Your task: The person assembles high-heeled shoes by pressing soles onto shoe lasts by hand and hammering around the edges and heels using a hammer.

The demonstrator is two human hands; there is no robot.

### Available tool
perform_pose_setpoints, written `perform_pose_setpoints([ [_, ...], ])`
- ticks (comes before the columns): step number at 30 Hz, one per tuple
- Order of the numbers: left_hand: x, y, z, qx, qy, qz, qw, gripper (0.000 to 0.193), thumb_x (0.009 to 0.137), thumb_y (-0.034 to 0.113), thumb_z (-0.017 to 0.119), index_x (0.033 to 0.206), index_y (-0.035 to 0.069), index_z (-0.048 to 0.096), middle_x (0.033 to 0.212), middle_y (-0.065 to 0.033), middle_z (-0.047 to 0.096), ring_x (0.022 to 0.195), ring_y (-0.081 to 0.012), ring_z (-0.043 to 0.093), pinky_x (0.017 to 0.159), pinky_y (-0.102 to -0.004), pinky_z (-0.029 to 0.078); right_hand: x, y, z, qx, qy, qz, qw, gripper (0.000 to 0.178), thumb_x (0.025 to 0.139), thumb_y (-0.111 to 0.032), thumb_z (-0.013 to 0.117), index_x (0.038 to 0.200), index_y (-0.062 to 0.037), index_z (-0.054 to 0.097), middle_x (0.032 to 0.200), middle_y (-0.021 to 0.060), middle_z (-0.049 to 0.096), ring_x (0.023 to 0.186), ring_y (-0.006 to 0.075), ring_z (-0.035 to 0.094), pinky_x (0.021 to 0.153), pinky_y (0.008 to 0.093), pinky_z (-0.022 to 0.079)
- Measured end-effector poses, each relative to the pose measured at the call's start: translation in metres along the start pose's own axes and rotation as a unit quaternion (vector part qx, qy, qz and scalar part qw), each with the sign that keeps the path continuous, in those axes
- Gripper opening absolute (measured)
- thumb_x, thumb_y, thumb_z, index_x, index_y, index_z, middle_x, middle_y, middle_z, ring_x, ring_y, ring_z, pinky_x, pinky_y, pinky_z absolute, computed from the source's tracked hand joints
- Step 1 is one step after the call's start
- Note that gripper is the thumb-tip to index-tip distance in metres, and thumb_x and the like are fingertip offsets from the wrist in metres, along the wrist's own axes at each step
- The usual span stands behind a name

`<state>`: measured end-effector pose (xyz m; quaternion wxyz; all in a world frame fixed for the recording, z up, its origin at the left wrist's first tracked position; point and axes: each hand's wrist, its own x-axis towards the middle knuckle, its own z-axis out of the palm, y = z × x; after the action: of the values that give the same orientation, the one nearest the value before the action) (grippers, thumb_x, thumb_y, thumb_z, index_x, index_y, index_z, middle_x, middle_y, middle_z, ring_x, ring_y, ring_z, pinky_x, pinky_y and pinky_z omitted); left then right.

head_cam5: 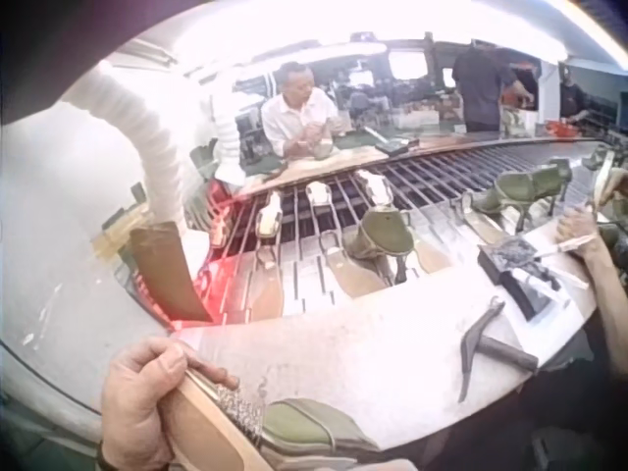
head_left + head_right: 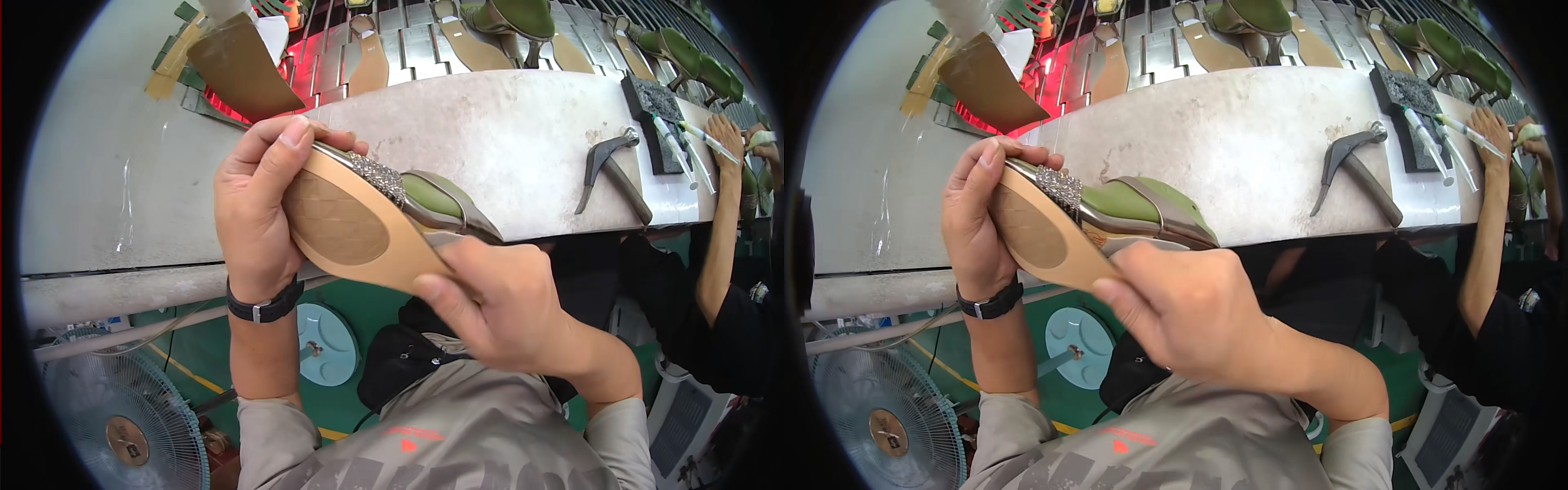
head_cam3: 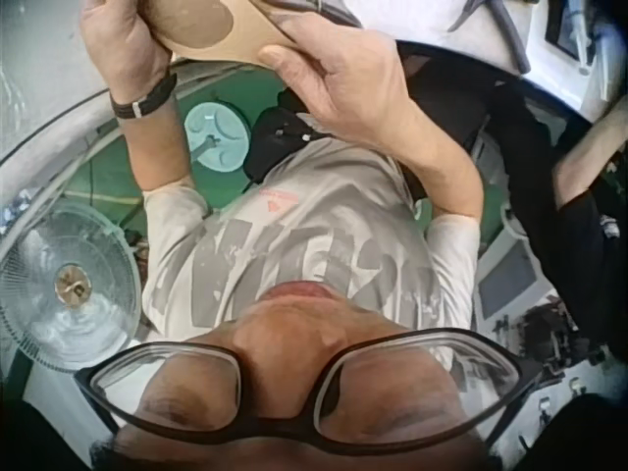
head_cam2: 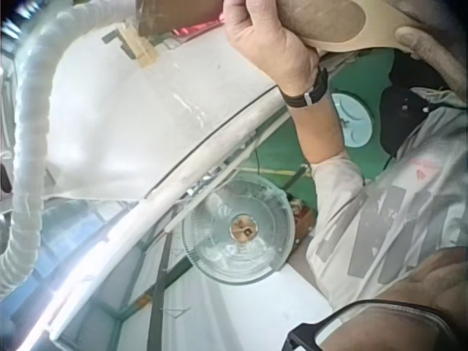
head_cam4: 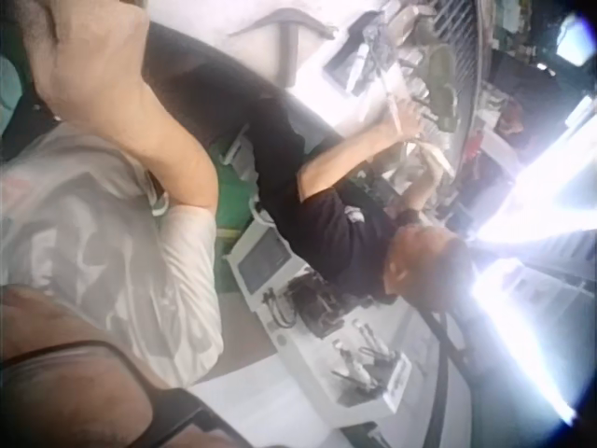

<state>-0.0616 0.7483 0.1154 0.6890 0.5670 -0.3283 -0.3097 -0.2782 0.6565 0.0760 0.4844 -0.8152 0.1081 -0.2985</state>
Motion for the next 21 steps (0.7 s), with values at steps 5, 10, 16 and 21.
perform_pose_setpoints([
  [5, 0.004, -0.006, -0.01, 0.005, -0.012, -0.006, 1.0, 0.024, 0.107, 0.022, 0.056, 0.109, 0.0, 0.064, 0.103, -0.018, 0.072, 0.098, -0.0301, 0.073, 0.087, -0.0418, 0.06, 0.009, 0.009, 0.004, -0.001, 0.001, 0.022, 1.0, 0.026, 0.095, -0.014, 0.073, 0.082, -0.0032, 0.053, 0.064, 0.0165, 0.056, 0.058, 0.0387, 0.061, 0.051, 0.0449, 0.047],
  [10, 0.007, -0.007, -0.004, -0.024, 0.018, 0.0, 1.0, 0.019, 0.102, 0.019, 0.067, 0.106, 0.0, 0.069, 0.097, -0.0186, 0.075, 0.09, -0.027, 0.075, 0.079, -0.0383, 0.062, 0.01, 0.013, 0.006, 0.007, 0.011, 0.014, 1.0, 0.029, 0.095, -0.014, 0.073, 0.08, -0.0028, 0.051, 0.062, 0.0164, 0.055, 0.055, 0.0393, 0.059, 0.049, 0.0452, 0.045],
  [16, 0.005, -0.005, 0.002, -0.012, 0.011, 0.012, 1.0, 0.02, 0.102, 0.02, 0.067, 0.106, 0.0, 0.069, 0.098, -0.0178, 0.074, 0.09, -0.0268, 0.075, 0.08, -0.0385, 0.062, 0.013, 0.011, 0.0, 0.01, 0.009, 0.049, 0.999, 0.024, 0.098, -0.011, 0.069, 0.079, 0.0012, 0.06, 0.058, 0.0135, 0.054, 0.046, 0.0247, 0.053, 0.047, 0.0346, 0.044],
  [21, 0.013, 0.003, 0.013, 0.028, -0.035, 0.006, 0.999, 0.023, 0.104, 0.02, 0.062, 0.111, -0.001, 0.066, 0.102, -0.017, 0.073, 0.094, -0.0257, 0.074, 0.085, -0.0375, 0.06, 0.019, 0.002, -0.024, -0.075, 0.004, 0.07, 0.995, 0.03, 0.085, -0.017, 0.08, 0.071, -0.0003, 0.06, 0.057, 0.0104, 0.058, 0.046, 0.0187, 0.053, 0.046, 0.0321, 0.043],
])
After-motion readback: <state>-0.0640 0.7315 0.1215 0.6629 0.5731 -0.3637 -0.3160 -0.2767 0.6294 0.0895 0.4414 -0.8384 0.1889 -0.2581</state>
